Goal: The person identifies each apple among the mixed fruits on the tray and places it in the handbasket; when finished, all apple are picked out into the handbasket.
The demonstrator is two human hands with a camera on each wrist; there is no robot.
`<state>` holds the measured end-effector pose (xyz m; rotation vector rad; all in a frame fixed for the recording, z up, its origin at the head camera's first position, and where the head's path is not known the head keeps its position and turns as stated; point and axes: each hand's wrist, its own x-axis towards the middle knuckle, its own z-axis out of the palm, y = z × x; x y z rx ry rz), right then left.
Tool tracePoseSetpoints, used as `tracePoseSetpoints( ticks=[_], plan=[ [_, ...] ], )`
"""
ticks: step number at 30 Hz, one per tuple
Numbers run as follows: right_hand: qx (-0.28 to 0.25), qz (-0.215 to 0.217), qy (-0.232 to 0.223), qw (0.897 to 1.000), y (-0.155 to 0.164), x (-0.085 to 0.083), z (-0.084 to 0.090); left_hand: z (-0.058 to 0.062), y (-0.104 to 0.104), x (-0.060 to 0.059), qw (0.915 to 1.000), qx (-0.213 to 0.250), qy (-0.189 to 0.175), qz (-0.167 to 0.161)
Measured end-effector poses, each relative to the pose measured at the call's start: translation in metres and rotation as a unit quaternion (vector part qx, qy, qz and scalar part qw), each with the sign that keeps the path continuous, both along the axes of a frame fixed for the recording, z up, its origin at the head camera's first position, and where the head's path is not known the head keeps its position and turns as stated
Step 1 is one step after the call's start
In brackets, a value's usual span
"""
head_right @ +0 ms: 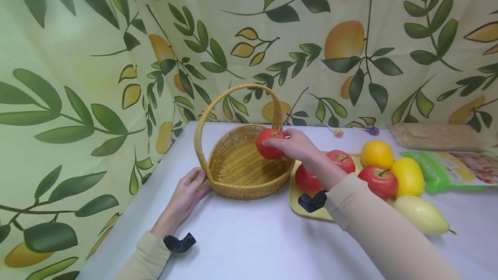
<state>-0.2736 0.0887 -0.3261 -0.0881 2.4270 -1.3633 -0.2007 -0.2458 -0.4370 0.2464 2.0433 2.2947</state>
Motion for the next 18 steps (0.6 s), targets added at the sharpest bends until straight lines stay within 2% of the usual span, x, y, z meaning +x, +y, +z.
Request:
tracePoseSetpoints(
  ticks=[10, 14, 18],
  plan=[
    [-0.002, 0.001, 0.018, 1.0, -0.008, -0.023, 0.0, 0.003, 0.004, -0.001, 0.9996, 0.028, -0.004, -0.002],
    [-0.034, 0.002, 0.0, 0.999, -0.014, -0.028, -0.006, 0.003, 0.004, 0.0, 0.9991, 0.041, -0.013, -0.004],
    [-0.044, -0.001, -0.011, 0.999, -0.018, -0.031, -0.009, 0.002, 0.003, 0.002, 0.9988, 0.043, -0.022, -0.003]
  ],
)
